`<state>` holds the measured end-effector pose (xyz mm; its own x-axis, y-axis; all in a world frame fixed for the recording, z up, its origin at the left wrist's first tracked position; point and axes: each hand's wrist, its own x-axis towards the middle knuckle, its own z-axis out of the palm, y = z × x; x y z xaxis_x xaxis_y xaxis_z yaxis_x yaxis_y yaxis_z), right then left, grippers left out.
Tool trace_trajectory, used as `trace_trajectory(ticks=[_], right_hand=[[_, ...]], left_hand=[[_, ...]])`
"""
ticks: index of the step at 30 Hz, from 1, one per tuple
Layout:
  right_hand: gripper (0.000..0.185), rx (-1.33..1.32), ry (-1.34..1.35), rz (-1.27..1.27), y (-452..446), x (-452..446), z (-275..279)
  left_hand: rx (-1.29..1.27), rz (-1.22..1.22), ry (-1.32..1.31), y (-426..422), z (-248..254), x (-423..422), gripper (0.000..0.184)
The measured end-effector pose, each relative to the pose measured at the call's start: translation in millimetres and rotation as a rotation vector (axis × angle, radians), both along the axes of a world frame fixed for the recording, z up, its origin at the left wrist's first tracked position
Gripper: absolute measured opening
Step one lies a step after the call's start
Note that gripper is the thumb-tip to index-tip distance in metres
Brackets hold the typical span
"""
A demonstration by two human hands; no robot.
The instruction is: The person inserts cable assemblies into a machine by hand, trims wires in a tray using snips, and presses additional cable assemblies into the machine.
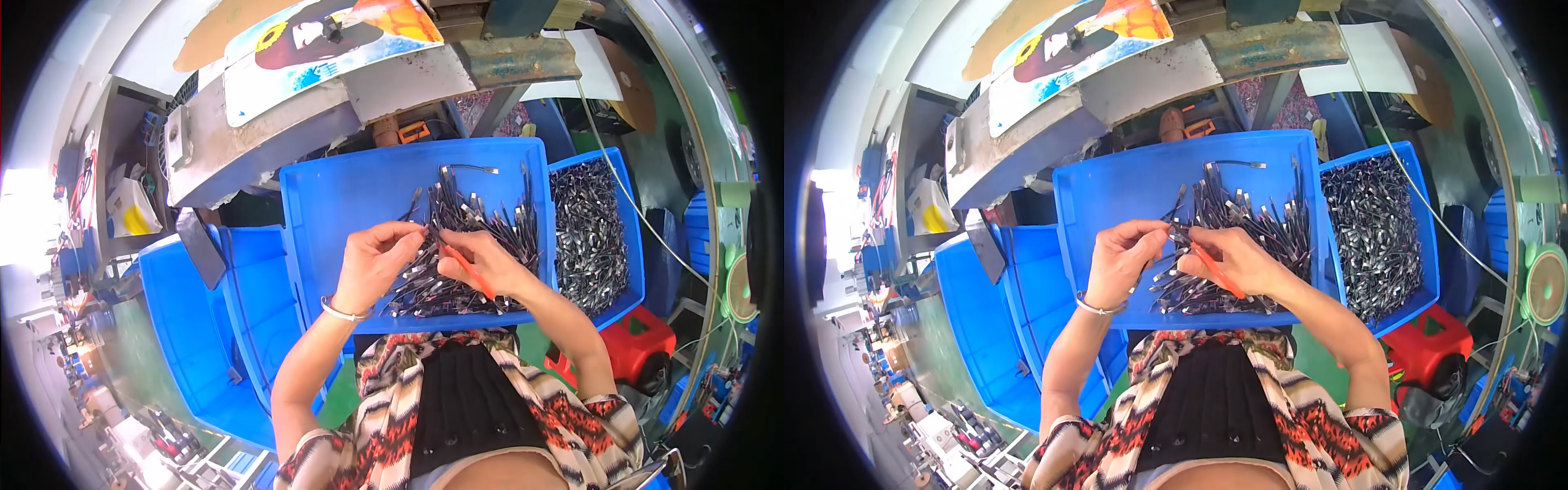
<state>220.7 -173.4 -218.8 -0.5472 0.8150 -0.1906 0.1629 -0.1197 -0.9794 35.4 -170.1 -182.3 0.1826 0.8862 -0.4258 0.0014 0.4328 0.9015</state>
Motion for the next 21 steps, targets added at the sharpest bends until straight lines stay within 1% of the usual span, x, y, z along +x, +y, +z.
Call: trace_trajectory(ticks=[4, 10, 13, 16, 17, 21], right_hand=[[0.035, 0.018, -0.099, 0.036, 2.7, -0.2, 7.6], [0.036, 0.072, -0.164, 0.053, 4.7, -3.0, 14.5], [0.036, 0.173, -0.252, 0.098, 4.7, -4.0, 12.1], [0.035, 0.357, -0.255, 0.037, -2.0, -8.6, -0.1], [0.033, 0.412, -0.320, 0.047, -2.1, -9.9, 3.1], [0.025, 0.532, -0.356, 0.053, -6.7, -10.0, -6.9]], left_hand=[[-0.005, -0.008, 0.038, 0.4, 0.3, -2.3, 0.016], [0.016, -0.002, 0.067, -1.3, -4.4, -4.5, 0.014], [0.035, -0.008, 0.082, -2.5, -11.4, -7.8, 0.014], [0.019, -0.022, 0.101, -3.9, -15.3, -11.4, 0.015], [0.005, -0.029, 0.110, -4.5, -15.6, -12.2, 0.015], [0.014, -0.046, 0.135, -7.6, -20.6, -13.8, 0.016]])
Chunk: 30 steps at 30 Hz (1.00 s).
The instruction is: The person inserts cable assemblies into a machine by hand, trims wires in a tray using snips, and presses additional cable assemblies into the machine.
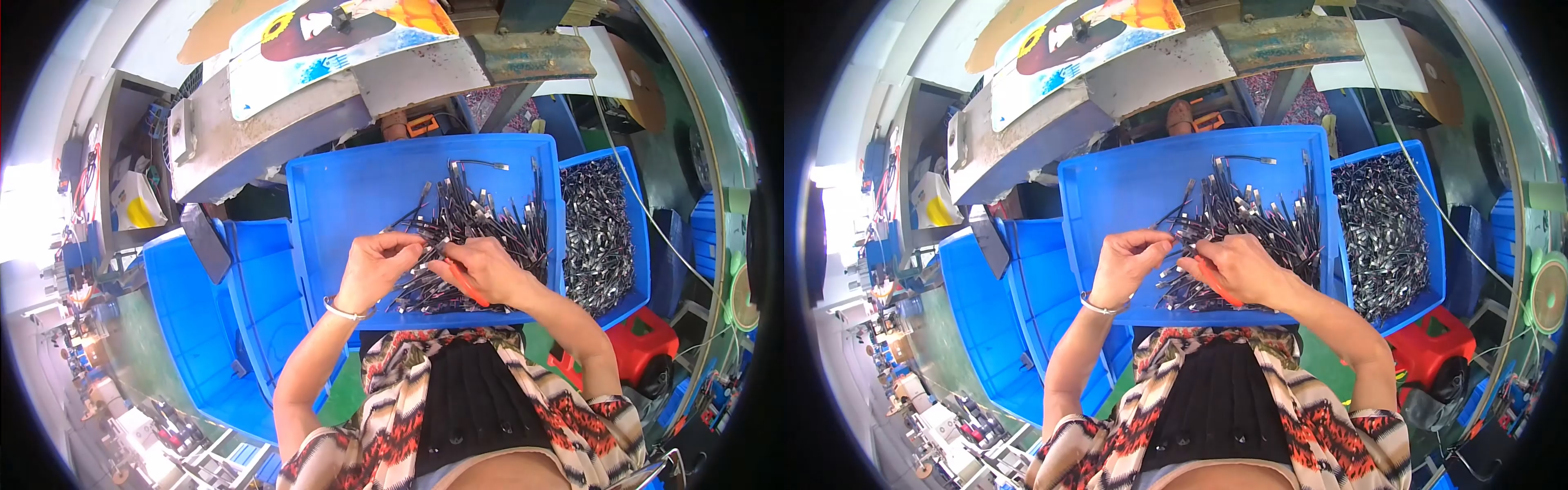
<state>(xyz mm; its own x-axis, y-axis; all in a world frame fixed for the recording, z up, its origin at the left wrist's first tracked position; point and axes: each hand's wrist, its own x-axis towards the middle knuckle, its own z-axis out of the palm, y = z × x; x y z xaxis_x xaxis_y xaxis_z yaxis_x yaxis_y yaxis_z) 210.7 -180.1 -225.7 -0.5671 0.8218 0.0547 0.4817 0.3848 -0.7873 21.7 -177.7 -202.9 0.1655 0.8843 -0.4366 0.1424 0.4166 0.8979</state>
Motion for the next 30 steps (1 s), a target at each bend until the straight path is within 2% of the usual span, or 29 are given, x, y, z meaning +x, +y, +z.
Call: trace_trajectory(ticks=[8, 11, 12, 14, 17, 20, 25, 28, 30], right_hand=[[0.021, -0.111, 0.181, -0.038, -9.3, -4.1, -15.2], [0.025, -0.186, 0.173, -0.160, -2.0, -2.3, -5.1], [0.024, -0.185, 0.112, -0.179, -0.4, 1.3, -7.7], [0.023, -0.400, 0.175, -0.224, 0.8, 3.2, -9.7], [0.023, -0.575, 0.233, -0.212, 3.1, 9.5, -5.7], [0.020, -0.607, 0.254, -0.219, 3.0, 10.2, -6.2], [0.020, -0.701, 0.188, -0.210, 9.1, 9.6, 4.9], [0.021, -0.396, 0.133, -0.101, 8.6, 8.6, -3.7], [0.022, -0.374, 0.105, -0.057, 11.1, 7.1, 2.8]], left_hand=[[-0.061, -0.042, -0.026, -9.5, -15.4, -1.1, 0.017], [0.067, -0.013, 0.113, 3.2, -27.7, -4.5, 0.015], [0.214, -0.037, 0.219, 10.4, -33.8, -3.3, 0.015], [0.510, -0.085, 0.430, 24.6, -48.5, 1.4, 0.013], [0.703, -0.244, 0.677, 36.2, -70.0, 6.8, 0.014], [0.655, -0.301, 0.716, 41.5, -79.7, 7.5, 0.013], [0.389, -0.127, 0.340, 36.4, -46.3, 6.2, 0.013], [0.271, -0.091, 0.227, 30.8, -31.1, 1.9, 0.016], [0.237, -0.108, 0.188, 27.8, -26.4, 0.3, 0.018]])
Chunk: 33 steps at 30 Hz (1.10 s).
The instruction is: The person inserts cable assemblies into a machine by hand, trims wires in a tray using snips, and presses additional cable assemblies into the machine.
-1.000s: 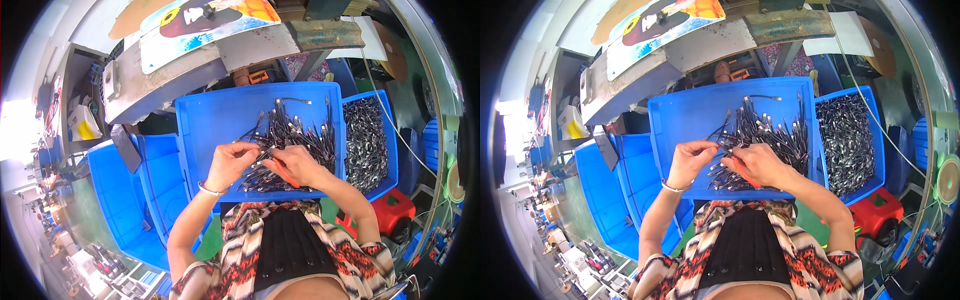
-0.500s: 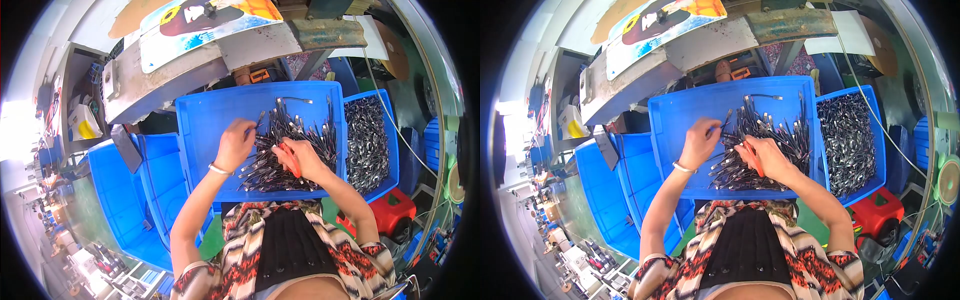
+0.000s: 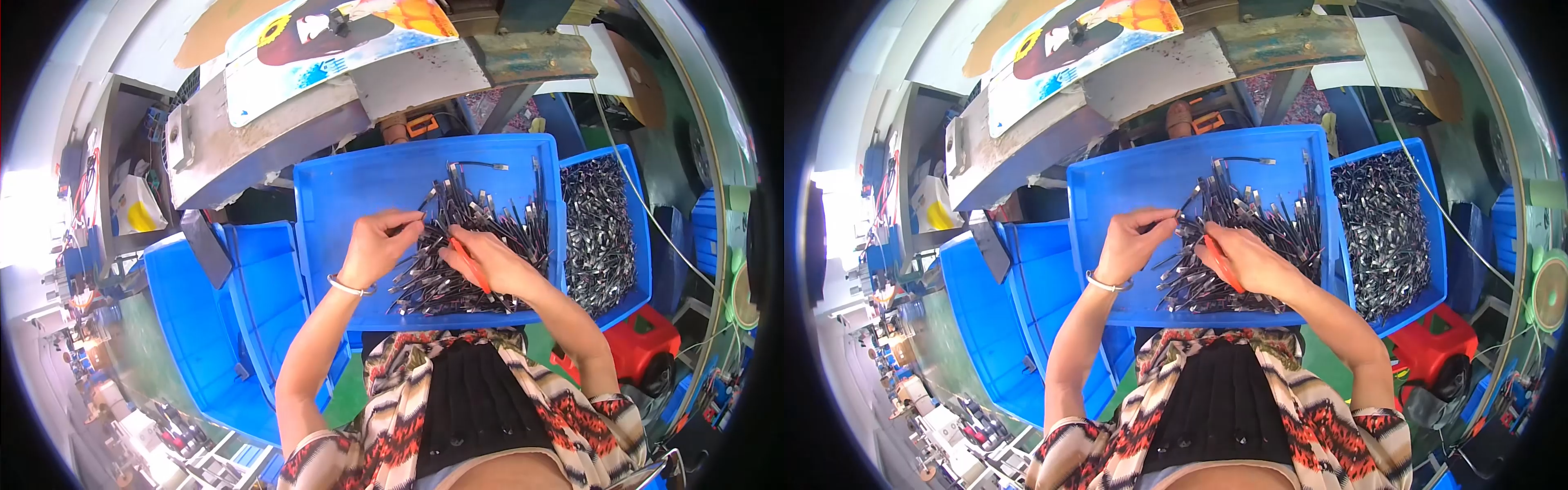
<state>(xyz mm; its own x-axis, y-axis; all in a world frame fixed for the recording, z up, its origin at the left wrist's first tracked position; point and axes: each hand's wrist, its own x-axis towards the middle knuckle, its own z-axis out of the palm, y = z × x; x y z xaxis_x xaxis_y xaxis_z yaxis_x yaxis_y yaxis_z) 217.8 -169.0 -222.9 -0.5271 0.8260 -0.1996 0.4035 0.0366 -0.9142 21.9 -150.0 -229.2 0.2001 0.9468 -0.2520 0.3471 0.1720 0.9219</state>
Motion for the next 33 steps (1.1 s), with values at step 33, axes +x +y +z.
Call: trace_trajectory(ticks=[33], right_hand=[[0.016, 0.065, 0.020, 0.102, -10.2, 1.5, 5.4]], left_hand=[[-0.216, -0.010, -0.075, -20.1, 23.5, 6.2, 0.014]])
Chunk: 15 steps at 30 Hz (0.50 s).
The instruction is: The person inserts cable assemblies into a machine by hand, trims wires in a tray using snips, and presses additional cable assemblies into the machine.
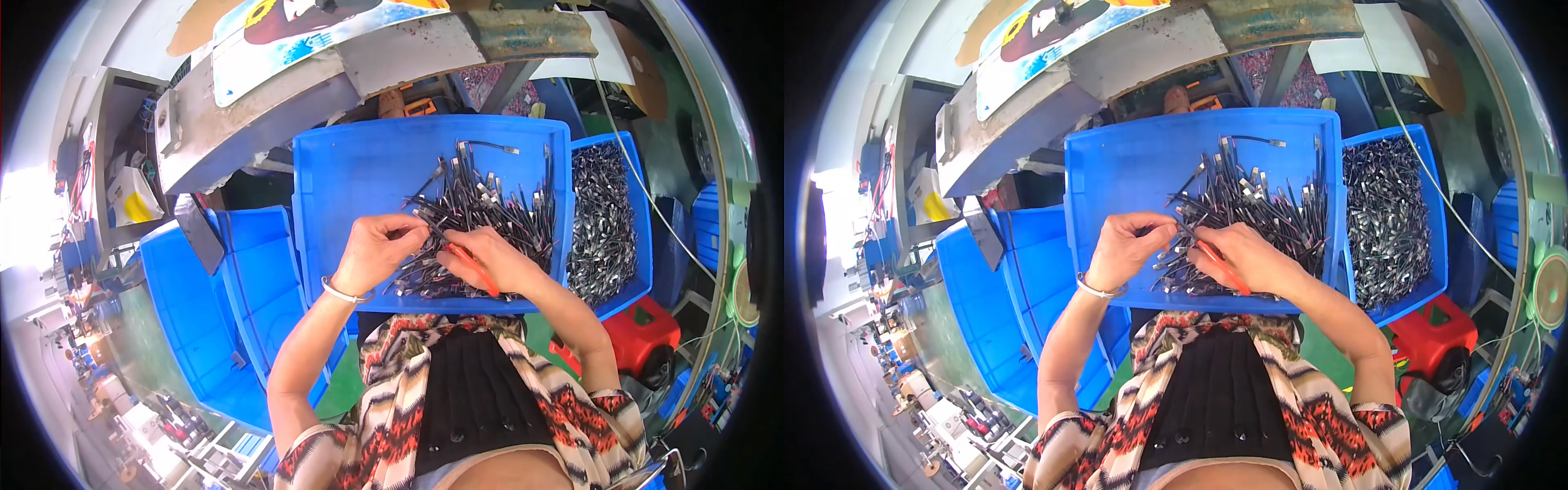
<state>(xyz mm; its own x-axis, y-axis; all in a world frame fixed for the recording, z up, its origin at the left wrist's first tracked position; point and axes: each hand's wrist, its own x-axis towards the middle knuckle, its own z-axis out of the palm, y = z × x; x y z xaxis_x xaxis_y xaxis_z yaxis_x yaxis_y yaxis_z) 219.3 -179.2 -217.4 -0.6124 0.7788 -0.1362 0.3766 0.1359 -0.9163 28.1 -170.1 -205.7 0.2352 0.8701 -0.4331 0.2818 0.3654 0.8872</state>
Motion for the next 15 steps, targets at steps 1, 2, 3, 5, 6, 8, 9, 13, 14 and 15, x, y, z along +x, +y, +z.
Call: trace_trajectory(ticks=[1, 2, 3, 5, 6, 8, 9, 13, 14, 15], right_hand=[[0.016, -0.030, 0.016, 0.008, 0.4, 0.7, 0.0], [0.016, -0.016, 0.026, 0.009, 0.7, 1.2, -1.2], [0.015, -0.003, 0.036, 0.010, 1.0, 1.6, -2.7], [0.014, 0.013, 0.033, 0.008, 1.1, 2.1, -3.4], [0.014, 0.014, 0.021, 0.006, 1.4, 2.3, -2.9], [0.013, 0.029, 0.004, -0.001, 1.7, 2.8, -2.1], [0.013, 0.043, 0.001, -0.004, 1.6, 3.0, -1.8], [0.013, 0.034, 0.009, 0.006, 1.7, 2.9, -1.8], [0.014, 0.046, 0.004, 0.006, 1.9, 2.8, -1.5], [0.014, 0.057, 0.000, 0.007, 2.3, 2.7, -0.9]], left_hand=[[-0.007, 0.004, -0.007, -0.1, -0.1, 0.3, 0.014], [-0.012, 0.009, -0.014, 0.2, 0.2, 0.5, 0.014], [-0.023, 0.009, -0.021, 0.6, 1.3, 0.6, 0.014], [-0.042, 0.007, -0.036, 1.7, 3.7, 0.6, 0.014], [-0.042, 0.004, -0.040, 2.0, 3.6, 0.4, 0.014], [-0.041, -0.004, -0.048, 2.3, 3.1, 0.1, 0.014], [-0.044, -0.002, -0.056, 2.4, 2.7, 0.1, 0.014], [-0.062, 0.006, -0.087, 2.4, -0.2, -0.8, 0.013], [-0.067, 0.010, -0.094, 2.2, -0.7, -1.3, 0.013], [-0.080, 0.009, -0.090, 2.4, 0.3, -1.4, 0.013]])
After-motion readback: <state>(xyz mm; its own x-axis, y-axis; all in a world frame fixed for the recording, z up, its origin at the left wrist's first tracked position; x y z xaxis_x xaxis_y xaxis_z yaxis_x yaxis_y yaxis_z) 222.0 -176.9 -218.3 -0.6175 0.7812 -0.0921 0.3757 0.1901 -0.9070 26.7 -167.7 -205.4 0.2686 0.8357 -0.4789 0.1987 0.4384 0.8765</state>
